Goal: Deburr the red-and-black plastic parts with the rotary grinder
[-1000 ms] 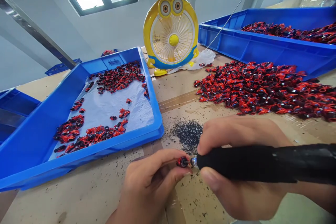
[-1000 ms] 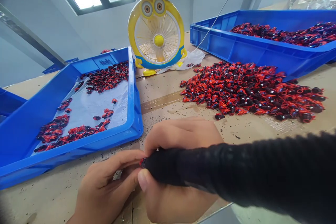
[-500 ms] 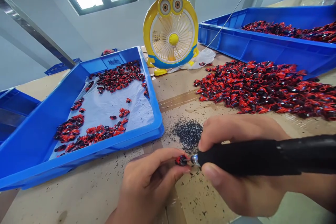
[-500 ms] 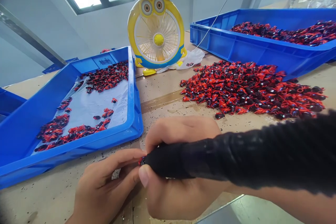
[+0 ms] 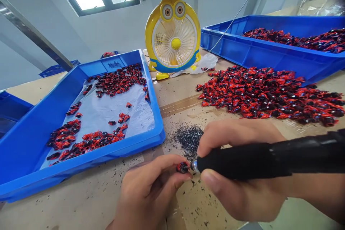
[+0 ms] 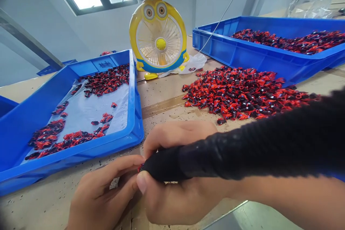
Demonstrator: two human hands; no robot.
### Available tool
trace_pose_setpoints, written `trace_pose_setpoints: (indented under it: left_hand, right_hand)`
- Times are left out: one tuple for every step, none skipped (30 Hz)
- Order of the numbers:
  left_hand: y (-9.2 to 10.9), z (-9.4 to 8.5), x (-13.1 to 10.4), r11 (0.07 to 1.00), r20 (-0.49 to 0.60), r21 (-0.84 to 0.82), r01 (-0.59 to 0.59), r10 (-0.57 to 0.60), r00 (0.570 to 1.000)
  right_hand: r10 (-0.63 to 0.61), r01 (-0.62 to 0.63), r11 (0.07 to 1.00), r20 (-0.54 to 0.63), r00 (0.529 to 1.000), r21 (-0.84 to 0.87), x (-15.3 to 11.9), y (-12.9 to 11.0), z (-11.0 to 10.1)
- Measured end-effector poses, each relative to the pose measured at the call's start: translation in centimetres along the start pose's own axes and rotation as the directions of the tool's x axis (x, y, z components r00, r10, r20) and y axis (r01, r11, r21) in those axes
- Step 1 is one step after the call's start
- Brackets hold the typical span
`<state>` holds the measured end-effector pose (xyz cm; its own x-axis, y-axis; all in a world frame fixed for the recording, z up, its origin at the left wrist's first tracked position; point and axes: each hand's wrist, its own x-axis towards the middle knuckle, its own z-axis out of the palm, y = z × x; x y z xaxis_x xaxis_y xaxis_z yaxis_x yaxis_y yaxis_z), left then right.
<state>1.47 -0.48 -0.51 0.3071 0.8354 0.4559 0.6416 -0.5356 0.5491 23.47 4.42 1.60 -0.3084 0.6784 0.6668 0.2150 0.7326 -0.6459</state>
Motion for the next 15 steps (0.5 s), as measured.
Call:
trace_pose_setpoints:
  left_hand:
    - [0.1, 0.0, 0.0, 1.000, 0.005, -0.007, 0.006, -0.006, 1.000]
    - [0.1, -0.1, -0.1, 1.000, 0.011, -0.010, 0.006, -0.005, 1.000]
    - [0.1, -0.1, -0.1, 1.000, 0.020, -0.008, 0.004, -0.004, 1.000]
    - [0.1, -0.1, -0.1, 1.000, 0.026, -0.004, -0.004, 0.005, 1.000]
    - [0.1, -0.2, -0.1, 1.000, 0.031, 0.002, -0.009, 0.009, 0.999]
    - [0.1, -0.2, -0.1, 1.000, 0.030, 0.005, -0.013, 0.013, 0.999]
    - [0.1, -0.1, -0.1, 1.000, 0.026, 0.008, -0.010, 0.009, 1.000]
    - [0.1, -0.1, -0.1, 1.000, 0.020, 0.008, -0.004, 0.004, 1.000]
    - [0.0, -0.1, 0.0, 1.000, 0.014, 0.004, 0.001, -0.001, 1.000]
    - [0.0, 0.0, 0.0, 1.000, 0.008, -0.003, 0.006, -0.006, 1.000]
    - [0.0, 0.0, 0.1, 1.000, 0.008, -0.018, 0.013, -0.013, 1.000]
    - [0.0, 0.1, 0.2, 0.999, 0.007, -0.042, 0.021, -0.021, 1.000]
    - [0.0, 0.2, 0.2, 0.997, 0.014, -0.074, 0.035, -0.034, 0.999]
    - [0.0, 0.2, 0.3, 0.992, 0.019, -0.113, 0.052, -0.050, 0.999]
    - [0.0, 0.2, 0.3, 0.986, 0.028, -0.154, 0.070, -0.066, 0.997]
  right_hand:
    - [-0.001, 0.001, 1.000, 0.001, 1.000, 0.003, -0.1, 0.0, 0.0]
    - [0.002, -0.002, 1.000, 0.003, 1.000, 0.011, -0.1, 0.0, 0.0]
    - [0.004, -0.005, 1.000, 0.013, 1.000, 0.018, -0.2, 0.0, -0.1]
    - [0.006, -0.007, 1.000, 0.027, 1.000, 0.024, -0.3, 0.1, -0.1]
    - [0.009, -0.010, 1.000, 0.032, 0.999, 0.025, -0.4, 0.1, -0.1]
    - [0.011, -0.012, 1.000, 0.031, 0.999, 0.025, -0.4, 0.1, -0.2]
    - [0.013, -0.014, 1.000, 0.024, 1.000, 0.026, -0.4, 0.1, -0.2]
    - [0.021, -0.021, 0.999, 0.017, 1.000, 0.024, -0.3, 0.2, -0.2]
    - [0.027, -0.027, 0.999, 0.023, 0.999, 0.023, -0.2, 0.2, -0.3]
    - [0.029, -0.030, 0.999, 0.037, 0.999, 0.024, -0.1, 0.2, -0.4]
    - [0.027, -0.029, 0.999, 0.059, 0.998, 0.023, 0.1, 0.2, -0.5]
    - [0.026, -0.028, 0.999, 0.073, 0.997, 0.016, 0.2, 0.2, -0.7]
    - [0.024, -0.025, 1.000, 0.086, 0.996, 0.015, 0.4, 0.1, -1.0]
    - [0.014, -0.016, 1.000, 0.088, 0.996, 0.023, 0.5, 0.0, -1.3]
    - [0.010, -0.013, 0.999, 0.072, 0.997, 0.035, 0.6, -0.1, -1.6]
